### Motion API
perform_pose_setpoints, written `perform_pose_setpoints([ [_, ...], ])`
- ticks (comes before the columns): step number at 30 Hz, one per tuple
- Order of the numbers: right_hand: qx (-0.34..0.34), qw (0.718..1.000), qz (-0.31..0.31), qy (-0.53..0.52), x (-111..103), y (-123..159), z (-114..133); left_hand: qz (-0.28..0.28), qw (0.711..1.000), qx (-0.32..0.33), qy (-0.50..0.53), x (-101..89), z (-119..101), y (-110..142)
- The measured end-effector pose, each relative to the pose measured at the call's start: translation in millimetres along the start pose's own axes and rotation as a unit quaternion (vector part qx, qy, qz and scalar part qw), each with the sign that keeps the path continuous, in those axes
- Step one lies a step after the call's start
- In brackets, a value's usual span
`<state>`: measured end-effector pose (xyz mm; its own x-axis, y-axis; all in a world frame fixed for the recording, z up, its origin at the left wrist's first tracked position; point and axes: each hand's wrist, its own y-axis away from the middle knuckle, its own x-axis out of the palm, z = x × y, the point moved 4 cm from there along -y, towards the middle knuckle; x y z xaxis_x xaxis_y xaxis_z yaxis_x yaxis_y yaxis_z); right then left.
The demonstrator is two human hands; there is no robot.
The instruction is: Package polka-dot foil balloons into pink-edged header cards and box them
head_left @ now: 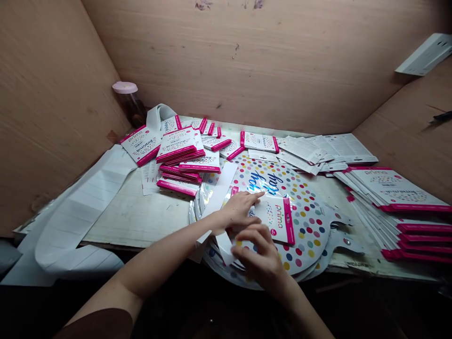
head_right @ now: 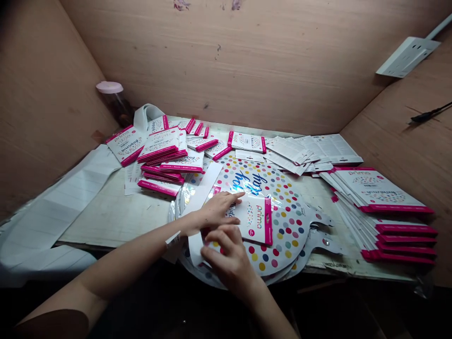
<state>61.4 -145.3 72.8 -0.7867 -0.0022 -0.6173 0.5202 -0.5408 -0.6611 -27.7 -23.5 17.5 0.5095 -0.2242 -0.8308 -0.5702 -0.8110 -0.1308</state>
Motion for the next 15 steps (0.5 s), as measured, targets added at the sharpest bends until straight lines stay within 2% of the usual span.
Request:
perform_pose_setpoints([
  [3,0.002,0.999,0.016,-0.041,-11.9,16.8,10.2,-0.007,1.0,0.009,0.014,-2.0,-1.0,1.2],
  [5,0.057,0.994,0.019,-0.094,-25.0,18.7,-4.6,-0.002,1.0,0.008,0.02,-2.2,-0.4,1.1],
  [7,0.158,0.979,0.042,-0.119,-37.4,13.4,-40.2,-0.001,1.0,0.01,0.021,-2.1,0.3,0.7],
  [9,0.25,0.96,0.086,-0.093,-45.9,5.5,-85.3,-0.006,1.0,0.015,0.019,-1.9,0.9,0.4],
  [12,0.301,0.942,0.15,-0.014,-48.1,-5.7,-139.8,-0.012,1.0,0.018,0.013,-1.2,1.3,0.4],
  [15,0.308,0.934,0.177,0.025,-40.0,-12.2,-162.9,-0.012,1.0,0.012,0.009,-1.2,1.0,0.7],
])
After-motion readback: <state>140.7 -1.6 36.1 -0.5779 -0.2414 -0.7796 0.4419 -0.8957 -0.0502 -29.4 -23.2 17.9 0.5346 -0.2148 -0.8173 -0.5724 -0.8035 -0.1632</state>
